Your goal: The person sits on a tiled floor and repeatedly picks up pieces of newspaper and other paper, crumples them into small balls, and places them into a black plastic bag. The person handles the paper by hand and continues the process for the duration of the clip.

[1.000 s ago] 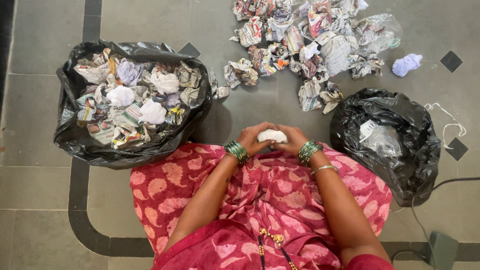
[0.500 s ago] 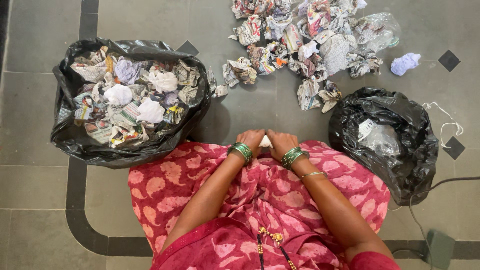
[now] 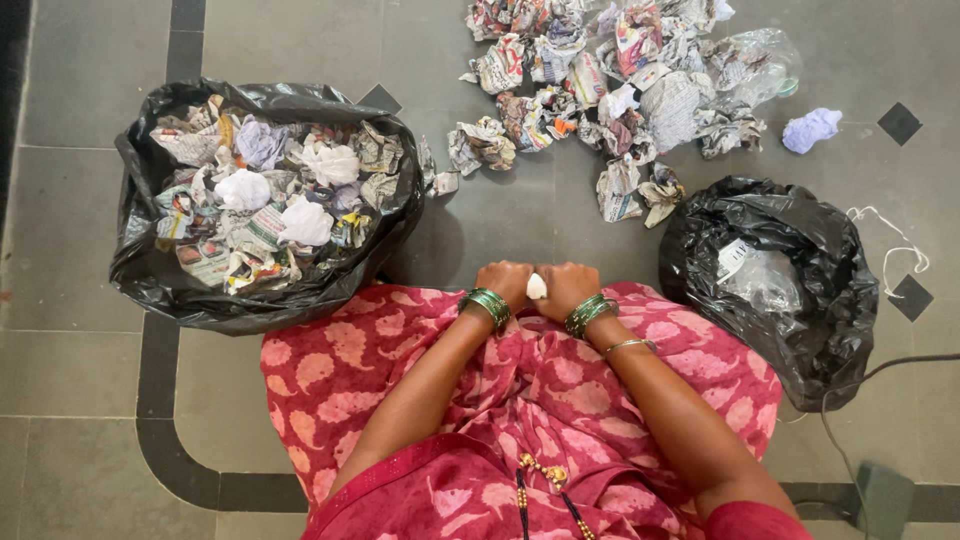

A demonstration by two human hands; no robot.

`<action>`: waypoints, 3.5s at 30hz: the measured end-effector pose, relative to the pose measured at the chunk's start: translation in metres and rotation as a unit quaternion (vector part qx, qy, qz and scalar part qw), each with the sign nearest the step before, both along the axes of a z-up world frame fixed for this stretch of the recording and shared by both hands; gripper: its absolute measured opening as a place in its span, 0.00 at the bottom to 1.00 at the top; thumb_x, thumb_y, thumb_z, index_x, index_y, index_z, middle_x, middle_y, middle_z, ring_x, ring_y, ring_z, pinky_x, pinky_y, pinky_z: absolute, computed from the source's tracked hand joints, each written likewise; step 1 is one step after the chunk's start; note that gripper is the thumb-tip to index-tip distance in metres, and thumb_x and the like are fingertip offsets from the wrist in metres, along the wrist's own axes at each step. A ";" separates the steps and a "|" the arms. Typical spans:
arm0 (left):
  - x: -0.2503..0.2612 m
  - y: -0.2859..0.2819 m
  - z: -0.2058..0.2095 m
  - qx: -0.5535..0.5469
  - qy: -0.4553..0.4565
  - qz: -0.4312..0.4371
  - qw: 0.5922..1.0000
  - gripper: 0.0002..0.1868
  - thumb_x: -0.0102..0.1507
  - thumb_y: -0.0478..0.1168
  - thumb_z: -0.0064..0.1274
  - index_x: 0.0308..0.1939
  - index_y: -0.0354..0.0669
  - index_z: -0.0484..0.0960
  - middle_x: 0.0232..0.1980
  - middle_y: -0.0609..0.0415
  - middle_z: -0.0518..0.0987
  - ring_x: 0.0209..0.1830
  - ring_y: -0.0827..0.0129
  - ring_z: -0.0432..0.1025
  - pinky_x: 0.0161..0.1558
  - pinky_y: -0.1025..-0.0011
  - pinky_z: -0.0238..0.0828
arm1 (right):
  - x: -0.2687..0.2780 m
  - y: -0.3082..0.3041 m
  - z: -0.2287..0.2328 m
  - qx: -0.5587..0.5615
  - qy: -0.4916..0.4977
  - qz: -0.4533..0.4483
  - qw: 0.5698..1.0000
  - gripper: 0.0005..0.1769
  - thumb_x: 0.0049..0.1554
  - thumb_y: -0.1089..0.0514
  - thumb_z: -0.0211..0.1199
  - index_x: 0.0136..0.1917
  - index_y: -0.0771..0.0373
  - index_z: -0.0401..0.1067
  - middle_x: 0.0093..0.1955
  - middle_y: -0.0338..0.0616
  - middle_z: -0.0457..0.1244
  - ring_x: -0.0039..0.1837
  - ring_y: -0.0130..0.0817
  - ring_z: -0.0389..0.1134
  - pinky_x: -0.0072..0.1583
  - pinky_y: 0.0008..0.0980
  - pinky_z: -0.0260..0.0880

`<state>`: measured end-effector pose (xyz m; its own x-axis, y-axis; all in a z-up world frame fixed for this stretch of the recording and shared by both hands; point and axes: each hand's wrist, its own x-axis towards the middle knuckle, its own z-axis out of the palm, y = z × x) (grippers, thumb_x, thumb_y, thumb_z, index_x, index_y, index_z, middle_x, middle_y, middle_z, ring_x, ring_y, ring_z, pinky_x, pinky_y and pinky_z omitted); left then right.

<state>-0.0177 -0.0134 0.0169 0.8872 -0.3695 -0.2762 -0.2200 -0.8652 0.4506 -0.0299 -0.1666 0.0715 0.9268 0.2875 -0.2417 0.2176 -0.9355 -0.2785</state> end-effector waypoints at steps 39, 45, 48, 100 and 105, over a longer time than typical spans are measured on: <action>-0.029 -0.212 0.066 -0.322 -0.038 0.004 0.946 0.29 0.64 0.61 0.52 0.69 0.72 0.72 0.86 0.30 0.40 0.82 0.34 0.44 0.71 0.41 0.57 | -0.063 -0.241 0.104 0.197 -0.248 -0.280 0.906 0.22 0.68 0.52 0.67 0.69 0.65 0.69 0.59 0.57 0.69 0.60 0.46 0.72 0.60 0.40 0.70; -0.020 -0.262 0.033 -0.305 0.136 0.044 0.942 0.41 0.59 0.61 0.59 0.72 0.53 0.68 0.83 0.32 0.46 0.75 0.35 0.57 0.71 0.48 0.59 | -0.078 -0.297 0.037 0.094 -0.217 -0.249 0.939 0.25 0.56 0.48 0.73 0.62 0.62 0.74 0.61 0.53 0.68 0.62 0.51 0.67 0.65 0.46 0.66; -0.022 -0.260 0.033 -0.302 0.102 0.053 0.946 0.45 0.54 0.55 0.65 0.72 0.49 0.66 0.80 0.45 0.56 0.72 0.44 0.63 0.67 0.50 0.60 | -0.073 -0.318 0.006 0.044 -0.208 -0.224 0.951 0.27 0.54 0.44 0.74 0.59 0.63 0.75 0.62 0.54 0.67 0.63 0.54 0.65 0.65 0.48 0.65; -0.005 -0.119 0.016 -0.451 0.047 0.211 0.866 0.37 0.60 0.38 0.57 0.73 0.51 0.62 0.74 0.45 0.67 0.43 0.64 0.82 0.51 0.63 0.76 | 0.132 -0.191 -0.154 0.050 -0.158 -0.253 0.953 0.29 0.43 0.57 0.71 0.60 0.55 0.76 0.72 0.76 0.52 0.72 0.73 0.51 0.73 0.56 0.46; -0.002 -0.117 0.000 -0.440 0.044 0.222 0.869 0.38 0.61 0.39 0.58 0.75 0.51 0.62 0.72 0.43 0.68 0.44 0.63 0.81 0.53 0.62 0.74 | 0.120 -0.153 -0.130 0.075 -0.093 -0.242 0.963 0.26 0.49 0.57 0.70 0.61 0.55 0.75 0.62 0.63 0.63 0.64 0.62 0.63 0.68 0.53 0.61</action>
<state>-0.0196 -0.1303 0.0171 0.9862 -0.0977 -0.1340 0.1164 -0.1679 0.9789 0.0900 -0.3194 -0.0588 0.9841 -0.1713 -0.0476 -0.1754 -0.8923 -0.4159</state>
